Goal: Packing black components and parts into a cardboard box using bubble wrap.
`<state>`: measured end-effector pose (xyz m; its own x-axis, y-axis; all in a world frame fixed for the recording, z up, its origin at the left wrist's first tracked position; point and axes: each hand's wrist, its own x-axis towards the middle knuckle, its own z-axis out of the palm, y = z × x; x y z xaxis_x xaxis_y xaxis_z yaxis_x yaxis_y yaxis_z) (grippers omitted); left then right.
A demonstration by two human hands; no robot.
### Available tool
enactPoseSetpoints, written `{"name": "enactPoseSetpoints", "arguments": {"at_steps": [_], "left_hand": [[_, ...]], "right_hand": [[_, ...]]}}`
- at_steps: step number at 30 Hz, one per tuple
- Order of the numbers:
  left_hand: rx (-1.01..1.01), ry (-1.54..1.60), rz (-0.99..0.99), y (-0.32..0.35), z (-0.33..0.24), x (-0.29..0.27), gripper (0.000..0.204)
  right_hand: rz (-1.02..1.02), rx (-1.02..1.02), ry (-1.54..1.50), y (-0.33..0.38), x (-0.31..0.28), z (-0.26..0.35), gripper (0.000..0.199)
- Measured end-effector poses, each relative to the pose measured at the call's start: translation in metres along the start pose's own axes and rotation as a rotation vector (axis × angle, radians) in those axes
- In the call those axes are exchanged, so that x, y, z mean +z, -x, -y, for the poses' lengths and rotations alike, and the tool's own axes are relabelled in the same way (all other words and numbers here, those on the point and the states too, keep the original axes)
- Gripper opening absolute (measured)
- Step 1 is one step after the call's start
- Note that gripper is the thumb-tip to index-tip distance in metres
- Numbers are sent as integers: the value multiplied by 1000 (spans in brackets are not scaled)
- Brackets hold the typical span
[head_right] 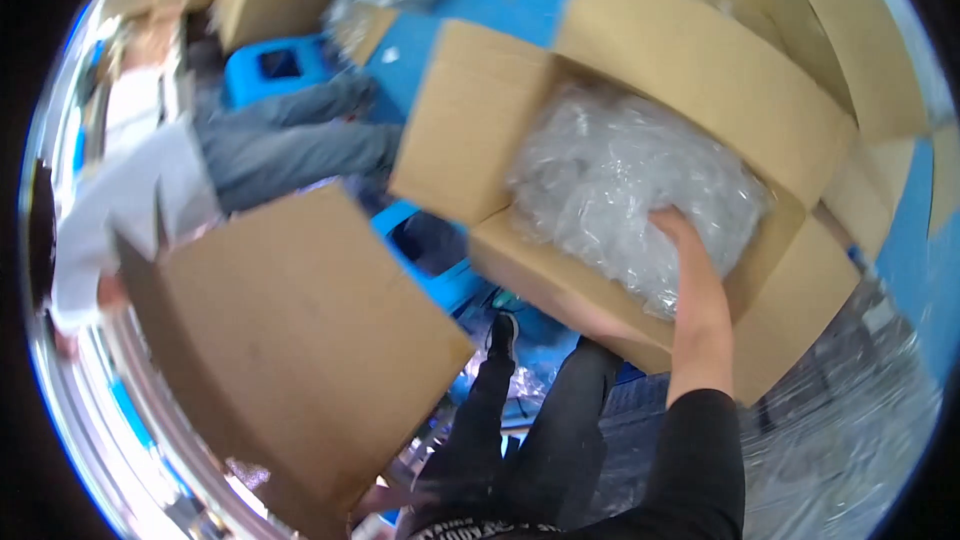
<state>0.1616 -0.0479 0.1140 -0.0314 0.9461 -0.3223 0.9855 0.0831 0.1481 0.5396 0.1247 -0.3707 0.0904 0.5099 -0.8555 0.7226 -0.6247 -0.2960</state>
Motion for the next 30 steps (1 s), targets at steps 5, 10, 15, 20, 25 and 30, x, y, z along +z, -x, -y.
{"name": "enactPoseSetpoints", "arguments": {"at_steps": [5,10,15,20,25,30], "left_hand": [[-115,161,-172,82,31,-53,24],[-82,86,-275,89,18,-66,22],[-101,141,-353,112,30,-81,27],[-98,246,-411,158,81,-83,24],[-416,253,251,114,170,-52,25],[-560,463,527,18,234,20,30]], "right_hand": [[47,-219,440,35,-35,-19,77],[63,-360,658,74,-81,27,98],[-81,-442,723,201,-118,137,75],[-525,-611,90,385,-126,217,48],[-931,-911,-335,525,-110,244,24],[-215,-1305,469,637,82,319,23]]}}
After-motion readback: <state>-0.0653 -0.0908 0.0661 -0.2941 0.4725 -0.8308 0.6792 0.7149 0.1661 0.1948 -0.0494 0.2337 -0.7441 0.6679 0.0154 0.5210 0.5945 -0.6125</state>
